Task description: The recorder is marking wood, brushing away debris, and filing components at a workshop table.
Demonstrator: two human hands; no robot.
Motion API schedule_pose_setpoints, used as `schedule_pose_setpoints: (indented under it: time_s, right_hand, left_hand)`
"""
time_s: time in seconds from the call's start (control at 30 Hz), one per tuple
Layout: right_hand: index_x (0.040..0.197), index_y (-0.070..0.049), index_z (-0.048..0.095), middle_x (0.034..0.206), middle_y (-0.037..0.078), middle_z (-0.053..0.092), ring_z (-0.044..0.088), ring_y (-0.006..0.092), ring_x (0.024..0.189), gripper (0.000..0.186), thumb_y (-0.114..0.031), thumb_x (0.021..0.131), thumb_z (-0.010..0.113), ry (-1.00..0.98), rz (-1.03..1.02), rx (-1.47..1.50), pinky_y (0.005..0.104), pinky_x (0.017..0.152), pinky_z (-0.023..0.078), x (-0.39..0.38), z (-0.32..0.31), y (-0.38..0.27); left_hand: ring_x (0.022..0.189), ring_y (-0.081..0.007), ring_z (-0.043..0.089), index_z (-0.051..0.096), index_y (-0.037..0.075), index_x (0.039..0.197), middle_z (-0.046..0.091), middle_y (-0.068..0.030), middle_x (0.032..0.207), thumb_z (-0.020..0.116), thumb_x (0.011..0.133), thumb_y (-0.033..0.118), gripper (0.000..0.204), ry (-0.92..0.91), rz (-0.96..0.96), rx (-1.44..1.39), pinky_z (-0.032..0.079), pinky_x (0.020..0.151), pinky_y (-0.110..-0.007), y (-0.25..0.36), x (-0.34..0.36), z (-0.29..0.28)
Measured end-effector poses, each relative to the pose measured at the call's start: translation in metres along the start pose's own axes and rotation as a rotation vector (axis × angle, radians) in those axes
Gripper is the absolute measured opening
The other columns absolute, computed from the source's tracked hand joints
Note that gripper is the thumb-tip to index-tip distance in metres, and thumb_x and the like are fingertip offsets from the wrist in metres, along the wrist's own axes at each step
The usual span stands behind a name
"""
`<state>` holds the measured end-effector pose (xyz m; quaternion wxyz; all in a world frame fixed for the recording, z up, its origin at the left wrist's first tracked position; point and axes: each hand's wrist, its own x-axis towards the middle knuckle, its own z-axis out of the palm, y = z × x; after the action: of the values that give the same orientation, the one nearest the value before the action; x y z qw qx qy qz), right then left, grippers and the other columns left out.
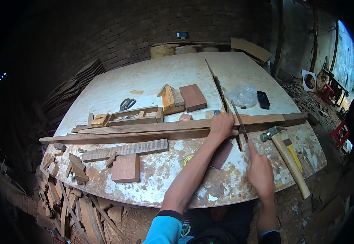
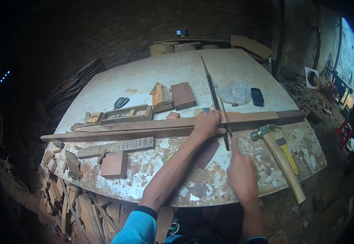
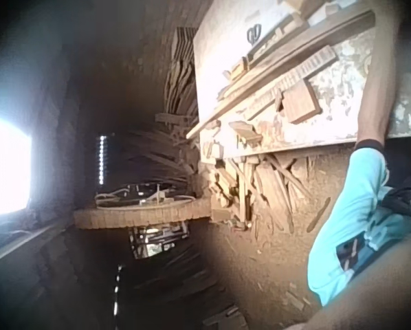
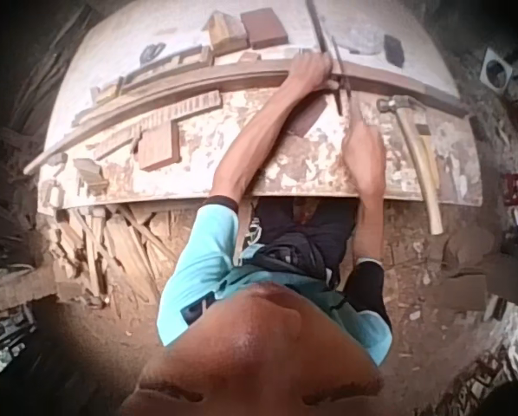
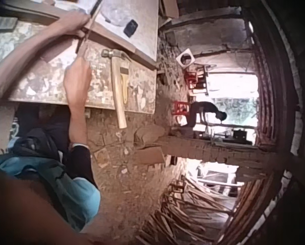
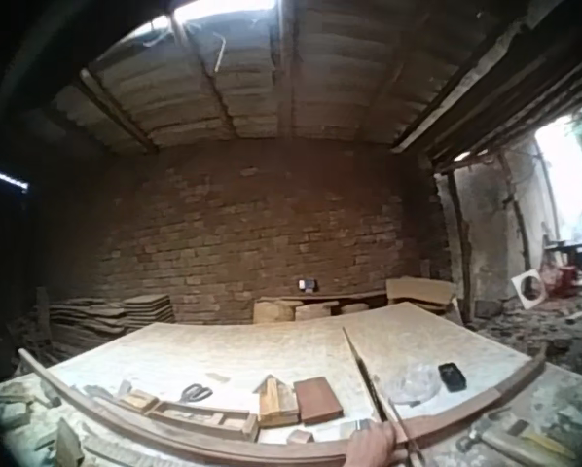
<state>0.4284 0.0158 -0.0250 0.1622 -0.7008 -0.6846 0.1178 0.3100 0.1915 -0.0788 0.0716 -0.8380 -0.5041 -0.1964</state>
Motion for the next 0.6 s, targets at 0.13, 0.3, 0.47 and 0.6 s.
schedule_pose_setpoints:
  time_s: [0.13, 0.3, 0.47, 0.6]
  right_hand:
    - [0.132, 0.002, 0.042, 0.075, 0.030, 0.060, 0.062, 0.0433, 0.075, 0.054, 0.004, 0.078, 0.045, 0.149, -0.119, 0.048, 0.0491, 0.069, 0.050, 0.049, 0.008, 0.009]
    - [0.133, 0.000, 0.042, 0.067, 0.030, 0.058, 0.061, 0.0450, 0.066, 0.056, 0.002, 0.078, 0.048, 0.136, -0.122, -0.047, 0.0529, 0.063, 0.048, -0.013, -0.002, 0.008]
    - [0.133, 0.001, 0.041, 0.070, 0.029, 0.058, 0.061, 0.0430, 0.070, 0.052, 0.003, 0.081, 0.046, 0.208, -0.149, 0.040, 0.0495, 0.064, 0.047, 0.050, 0.018, 0.008]
    - [0.131, 0.000, 0.044, 0.068, 0.030, 0.056, 0.059, 0.0439, 0.067, 0.049, 0.000, 0.083, 0.046, 0.085, -0.052, -0.031, 0.0509, 0.062, 0.045, -0.017, 0.007, 0.002]
  left_hand:
    - [0.071, -0.0311, 0.066, 0.058, 0.002, 0.081, 0.066, -0.0164, 0.075, 0.082, 0.055, 0.043, 0.055, 0.000, 0.007, -0.071, 0.051, 0.059, -0.040, 0.013, 0.001, -0.001]
    - [0.072, -0.0324, 0.066, 0.058, 0.002, 0.081, 0.065, -0.0159, 0.073, 0.083, 0.055, 0.039, 0.052, -0.008, 0.014, -0.062, 0.051, 0.061, -0.041, 0.005, 0.001, -0.003]
    - [0.074, -0.0315, 0.066, 0.057, 0.002, 0.083, 0.066, -0.0152, 0.077, 0.083, 0.055, 0.042, 0.055, -0.053, -0.020, -0.094, 0.050, 0.063, -0.040, 0.007, 0.002, -0.008]
    - [0.074, -0.0314, 0.066, 0.057, 0.002, 0.085, 0.066, -0.0138, 0.076, 0.082, 0.055, 0.041, 0.056, -0.039, -0.030, -0.040, 0.050, 0.062, -0.040, -0.003, -0.001, 0.002]
